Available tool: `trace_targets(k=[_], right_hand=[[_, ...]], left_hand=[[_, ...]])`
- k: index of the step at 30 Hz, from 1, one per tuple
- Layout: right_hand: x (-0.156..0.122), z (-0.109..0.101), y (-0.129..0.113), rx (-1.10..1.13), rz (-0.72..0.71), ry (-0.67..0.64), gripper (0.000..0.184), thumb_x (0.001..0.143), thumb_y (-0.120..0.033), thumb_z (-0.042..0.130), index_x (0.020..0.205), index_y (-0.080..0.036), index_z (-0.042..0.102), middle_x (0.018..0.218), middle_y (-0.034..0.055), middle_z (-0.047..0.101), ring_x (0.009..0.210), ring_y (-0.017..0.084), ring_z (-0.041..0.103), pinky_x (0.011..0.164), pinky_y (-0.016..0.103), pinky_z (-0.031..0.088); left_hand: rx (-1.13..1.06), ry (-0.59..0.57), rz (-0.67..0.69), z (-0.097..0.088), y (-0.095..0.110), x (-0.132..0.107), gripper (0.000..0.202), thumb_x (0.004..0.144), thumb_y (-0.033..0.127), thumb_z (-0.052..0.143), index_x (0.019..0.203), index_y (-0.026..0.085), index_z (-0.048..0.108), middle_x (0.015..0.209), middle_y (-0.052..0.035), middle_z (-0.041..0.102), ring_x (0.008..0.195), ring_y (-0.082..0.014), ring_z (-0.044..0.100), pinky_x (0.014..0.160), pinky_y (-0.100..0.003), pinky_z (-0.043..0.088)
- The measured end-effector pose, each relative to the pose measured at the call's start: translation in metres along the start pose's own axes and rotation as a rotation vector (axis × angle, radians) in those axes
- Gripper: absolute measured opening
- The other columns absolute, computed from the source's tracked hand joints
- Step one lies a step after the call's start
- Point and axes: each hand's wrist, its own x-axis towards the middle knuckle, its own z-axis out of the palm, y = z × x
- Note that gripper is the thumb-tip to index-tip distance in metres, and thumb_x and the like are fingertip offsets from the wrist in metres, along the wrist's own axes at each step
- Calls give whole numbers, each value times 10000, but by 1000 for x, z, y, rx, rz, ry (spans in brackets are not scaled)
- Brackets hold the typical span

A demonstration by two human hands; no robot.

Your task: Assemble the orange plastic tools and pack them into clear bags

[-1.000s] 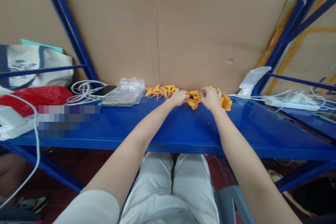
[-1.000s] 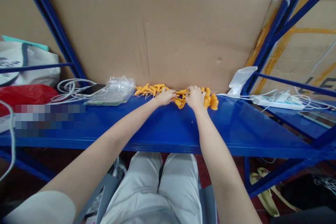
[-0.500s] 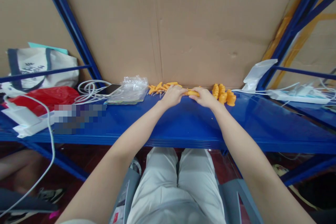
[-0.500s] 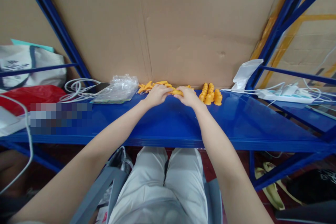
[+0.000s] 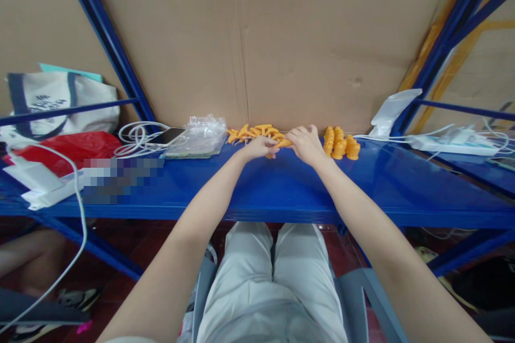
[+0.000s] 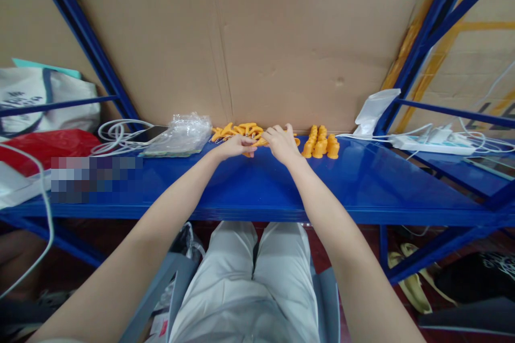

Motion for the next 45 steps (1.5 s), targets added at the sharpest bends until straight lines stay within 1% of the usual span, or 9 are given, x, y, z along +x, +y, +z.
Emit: trace_targets(k=[9, 15, 18, 21, 24, 27, 33, 40, 45], right_hand=[[1, 2, -1, -25, -3, 55, 346, 958, -108, 397, 1158, -225, 654, 1256, 121, 649, 1187, 287, 466, 1040, 532, 266], [3, 3, -3, -29, 17, 89, 365, 960, -108, 344, 1159, -212, 632, 1282, 137, 634, 1214, 286, 461, 1067, 549, 258], [-1, 4, 9, -21, 131, 114, 335, 929, -108, 379, 1158, -174, 614, 1248, 170, 633, 1213, 303, 469, 1051, 542, 281], [-9, 7, 32, 12, 352, 124, 269, 910, -205, 473, 1135, -161, 615, 1230, 187, 624, 1190, 333, 481, 1000, 533, 331], [-16, 12, 54, 75, 653, 102, 290, 917, -333, 511, 1127, -178, 639, 1251, 187, 612, 1184, 354, 491, 956, 547, 369], [-19, 19, 67, 127, 833, -4, 302, 904, -387, 545, 1108, -197, 660, 1211, 166, 647, 1176, 353, 524, 965, 556, 377], [-20, 26, 71, 212, 855, -90, 266, 870, -339, 572, 1104, -236, 645, 1131, 123, 711, 1125, 334, 593, 996, 574, 359], [-20, 21, 66, 278, 813, 13, 464, 923, -290, 452, 1377, -269, 543, 1277, 129, 669, 1185, 335, 568, 988, 562, 375], [-19, 20, 66, 263, 815, 17, 416, 929, -294, 450, 1330, -251, 549, 1249, 143, 675, 1158, 339, 590, 969, 541, 387]], left_hand=[[-440, -114, -238, -5, 18, -12, 104, 797, 185, 709, 820, 94, 754, 592, -77, 683, 672, -199, 694, 761, -335, 556], [-597, -210, -299, -13, 11, -12, 128, 842, 146, 667, 935, 87, 732, 591, -50, 674, 611, -165, 672, 782, -368, 572], [-586, -194, -319, -18, 3, -15, 146, 841, 173, 671, 946, 92, 733, 583, -49, 667, 617, -189, 686, 787, -411, 582], [-593, -88, -305, -21, -5, -14, 137, 834, 180, 677, 937, 110, 733, 607, -49, 678, 660, -195, 700, 815, -409, 578], [-642, 153, -236, -21, -8, -9, 70, 806, 129, 687, 867, 129, 719, 735, -58, 723, 748, -168, 706, 886, -367, 550], [-625, 386, -186, -20, -8, -4, 90, 764, 86, 707, 830, 146, 714, 826, -42, 739, 810, -133, 689, 893, -298, 525], [-575, 644, -263, -20, -11, -2, 124, 732, 80, 709, 822, 166, 714, 771, -12, 713, 719, -114, 654, 685, -220, 510], [-503, 746, -265, -19, -13, 1, 140, 690, 104, 732, 818, 159, 730, 675, 9, 664, 624, -100, 618, 607, -203, 493], [-471, 756, -243, -17, -15, 2, 163, 640, 98, 762, 791, 146, 723, 683, -2, 688, 632, -107, 625, 600, -202, 495]])
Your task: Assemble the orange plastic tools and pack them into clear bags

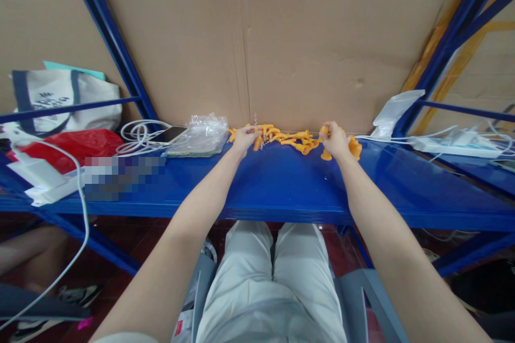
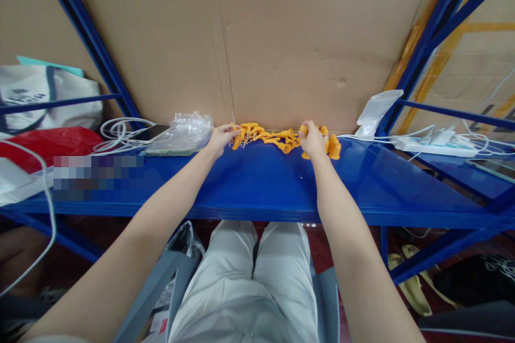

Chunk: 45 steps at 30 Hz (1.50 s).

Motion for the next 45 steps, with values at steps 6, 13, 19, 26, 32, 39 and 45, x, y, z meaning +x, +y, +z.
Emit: trace_targets(k=[6, 13, 19, 26, 32, 39, 45], right_hand=[[0, 3, 2, -104, 25, -154, 321, 860, -330, 582, 1164, -228, 591, 1142, 149, 703, 1126, 365, 605, 978, 567, 364], [2, 8, 12, -169, 21, -239, 254, 829, -260, 589, 1080, -225, 606, 1048, 147, 708, 1083, 372, 621, 955, 592, 354], [5, 12, 18, -189, 33, -246, 260, 833, -255, 569, 1087, -213, 607, 1043, 162, 703, 1076, 374, 621, 956, 615, 342], [5, 14, 19, -210, -16, -188, 314, 872, -307, 550, 1155, -182, 599, 1150, 205, 660, 1129, 385, 594, 932, 621, 377], [-1, 12, 16, -263, -22, -189, 418, 864, -260, 565, 1267, -151, 554, 1311, 240, 576, 1239, 389, 533, 957, 601, 386], [-6, 9, 10, -295, -35, -103, 465, 845, -301, 603, 1279, -151, 532, 1330, 237, 561, 1262, 379, 506, 978, 584, 372], [-15, 10, -13, -267, -280, -25, 343, 922, -364, 506, 1187, -171, 605, 1233, 190, 647, 1207, 358, 527, 1013, 611, 326]], left_hand=[[3, 12, 32, 3, 1, -2, 147, 626, 103, 769, 760, 142, 721, 629, 14, 661, 619, -110, 616, 605, -205, 495], [28, 10, 29, 4, 3, -6, 145, 652, 50, 700, 762, 145, 716, 640, 14, 671, 606, -94, 592, 593, -184, 480], [81, -39, 42, 3, 2, -6, 138, 645, 101, 717, 773, 153, 722, 622, 22, 655, 584, -99, 566, 562, -191, 453], [126, -4, 73, 5, 0, -6, 138, 675, 67, 654, 776, 151, 700, 516, 60, 544, 467, -82, 460, 513, -201, 384], [260, -9, 258, 8, -2, -5, 28, 791, 171, 648, 764, 174, 640, 752, -9, 683, 733, -128, 629, 732, -224, 484], [649, -162, 384, 25, -4, 5, 295, 903, 232, 554, 1181, 178, 636, 1163, -96, 709, 1128, -230, 627, 1044, -379, 449], [1013, -215, 318, 39, -6, 12, 468, 971, 316, 430, 1404, 162, 520, 1427, -177, 575, 1367, -337, 473, 1141, -549, 332]])
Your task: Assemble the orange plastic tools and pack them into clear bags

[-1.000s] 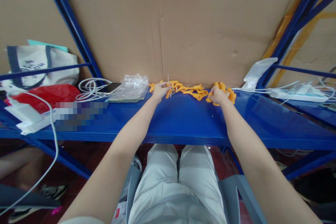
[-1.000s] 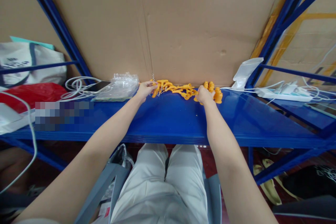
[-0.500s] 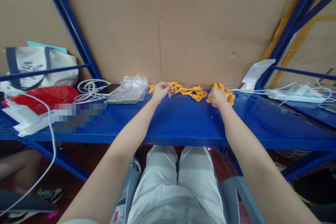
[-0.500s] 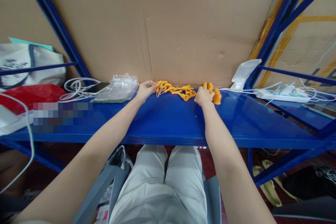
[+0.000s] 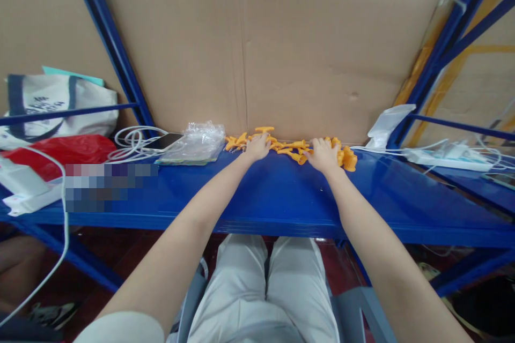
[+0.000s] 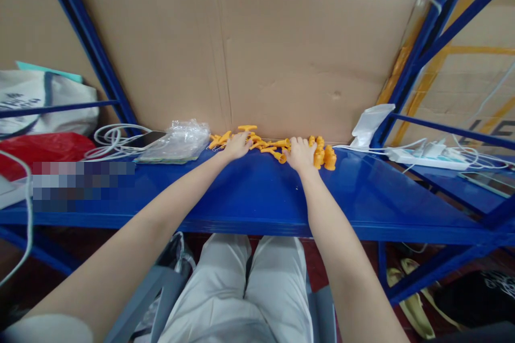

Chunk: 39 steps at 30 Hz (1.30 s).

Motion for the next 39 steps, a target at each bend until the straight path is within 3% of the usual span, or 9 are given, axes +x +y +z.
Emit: trace_targets(k=[7, 10, 14, 19, 23, 28, 32, 35, 39], right_hand=[[-6, 0, -27, -52, -165, -290, 365, 935, -389, 550, 1213, -168, 631, 1324, 185, 649, 1277, 355, 532, 1090, 683, 249], [-8, 0, -31, -58, -147, -299, 395, 942, -363, 540, 1260, -135, 595, 1313, 216, 647, 1279, 354, 538, 1090, 669, 246], [-7, 1, -34, -61, -121, -297, 356, 947, -276, 515, 1255, -107, 577, 1244, 225, 677, 1220, 340, 586, 1066, 604, 283], [-6, 2, -34, 1, -146, -212, 340, 957, -214, 485, 1279, -132, 556, 1328, 213, 631, 1202, 325, 600, 1028, 537, 328], [-5, 3, -31, 89, -193, -63, 340, 947, -157, 469, 1274, -151, 561, 1317, 201, 627, 1192, 318, 596, 1020, 509, 348], [1, 8, -27, 290, -321, 128, 346, 948, -157, 421, 1272, -160, 541, 1276, 189, 633, 1216, 307, 568, 1019, 477, 377], [5, 12, -28, 428, -439, 202, 357, 933, -157, 397, 1265, -167, 525, 1283, 180, 618, 1232, 292, 549, 998, 450, 415], [7, 12, -28, 474, -475, 220, 367, 922, -158, 399, 1267, -169, 521, 1278, 179, 616, 1203, 292, 563, 977, 446, 433], [4, 9, -27, 427, -478, 166, 337, 946, -231, 431, 1253, -156, 550, 1236, 189, 640, 1152, 306, 586, 938, 451, 440]], left_hand=[[126, -208, -170, 9, 0, 5, 596, 957, 392, 422, 1534, 243, 413, 1656, -139, 260, 1538, -369, 175, 1208, -630, 153], [161, -269, -214, 10, -1, 5, 627, 963, 431, 393, 1565, 260, 356, 1678, -128, 174, 1545, -375, 118, 1206, -649, 125], [179, -270, -202, 9, -3, 4, 637, 955, 451, 408, 1563, 266, 360, 1673, -136, 183, 1539, -392, 129, 1196, -667, 135], [236, -280, -176, 10, -8, 4, 643, 973, 454, 373, 1584, 269, 302, 1678, -137, 160, 1539, -390, 135, 1192, -670, 152], [242, -176, -52, 7, -10, 1, 615, 974, 417, 401, 1572, 302, 317, 1672, -117, 222, 1527, -396, 197, 1171, -691, 205], [235, 9, 291, -10, -5, -11, 566, 966, 323, 467, 1526, 316, 381, 1677, -97, 218, 1528, -352, 218, 1167, -704, 184], [208, 142, 493, -23, 2, -22, 368, 970, 242, 422, 1286, 242, 612, 1532, -117, 485, 1471, -303, 352, 1205, -669, 120], [189, 176, 541, -24, 5, -31, 334, 968, 176, 390, 1173, 200, 653, 1245, -111, 693, 1277, -259, 570, 1229, -612, 115], [174, 150, 506, -18, 9, -44, 311, 979, 178, 399, 1175, 177, 639, 1177, -122, 723, 1159, -252, 638, 1178, -553, 259]])
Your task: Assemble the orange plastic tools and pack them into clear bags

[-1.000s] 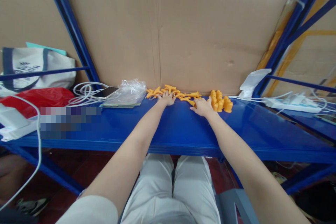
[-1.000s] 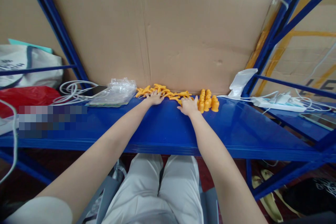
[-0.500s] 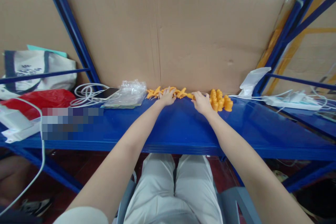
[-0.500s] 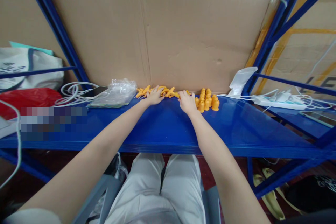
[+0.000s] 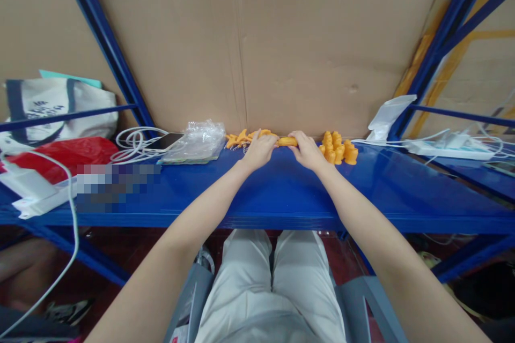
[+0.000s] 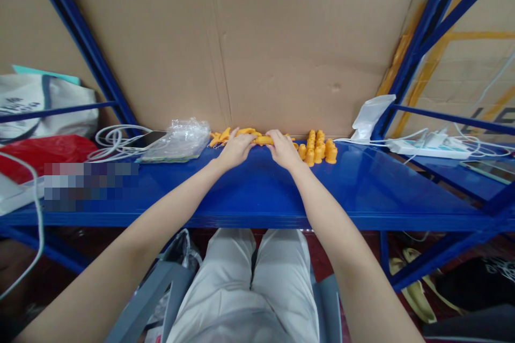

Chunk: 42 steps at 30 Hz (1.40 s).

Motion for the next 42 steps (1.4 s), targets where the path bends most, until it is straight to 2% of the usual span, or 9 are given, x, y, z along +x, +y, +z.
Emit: trace_targets(k=[2, 5, 10, 15, 24, 29, 36, 42], right_hand=[[-1, -3, -3, -45, 3, -42, 344, 969, -293, 443, 1256, -148, 566, 1217, 188, 656, 1151, 310, 584, 950, 460, 424], [-2, -7, -10, -119, 6, -70, 367, 998, -342, 431, 1270, -152, 588, 1234, 180, 666, 1188, 312, 566, 1018, 492, 365], [-1, -9, -23, -236, 3, -159, 364, 1020, -300, 399, 1279, -166, 616, 1244, 170, 680, 1194, 314, 554, 1092, 553, 254], [1, -7, -31, -311, 22, -282, 351, 1010, -239, 416, 1274, -144, 627, 1179, 179, 701, 1158, 316, 558, 1074, 543, 258], [1, -7, -29, -357, -9, -225, 291, 992, -218, 455, 1194, -154, 655, 1124, 162, 697, 1111, 307, 533, 1022, 513, 272], [1, -6, -26, -338, -22, -197, 283, 988, -222, 452, 1177, -166, 655, 1105, 158, 695, 1095, 308, 528, 1017, 520, 281], [1, -3, -24, -346, -66, -155, 278, 982, -205, 435, 1152, -196, 655, 1073, 150, 695, 1090, 307, 517, 1020, 543, 280], [3, -4, -26, -399, -89, -158, 271, 992, -188, 423, 1135, -208, 653, 1103, 141, 681, 1103, 290, 502, 1033, 531, 279]], left_hand=[[-3, -26, -13, 1, 3, -3, 290, 986, 203, 414, 1167, 165, 637, 1194, -142, 716, 1166, -270, 634, 1122, -527, 322], [-11, -47, -20, 3, 5, -4, 280, 994, 226, 416, 1147, 155, 639, 1194, -155, 712, 1171, -282, 627, 1079, -497, 342], [-39, -66, -34, 9, 4, -6, 279, 976, 192, 415, 1134, 169, 644, 1193, -138, 717, 1174, -273, 617, 1079, -487, 324], [-52, -125, -53, 12, 5, -8, 280, 950, 160, 423, 1099, 164, 660, 1160, -134, 727, 1153, -272, 627, 1070, -485, 336], [-61, -132, -100, 16, 6, -7, 277, 951, 152, 434, 1116, 172, 655, 1205, -133, 708, 1215, -281, 601, 1129, -540, 261], [-83, -105, -90, 16, 5, -7, 289, 948, 161, 410, 1098, 166, 657, 1172, -138, 720, 1167, -287, 617, 1080, -567, 313], [-152, -139, -150, 11, 7, -6, 240, 939, 208, 456, 1020, 166, 678, 1051, -125, 738, 1063, -283, 635, 986, -475, 384], [-317, -162, -248, 8, 6, -3, 205, 931, 277, 517, 856, 167, 673, 799, -42, 676, 874, -231, 623, 880, -358, 425]])
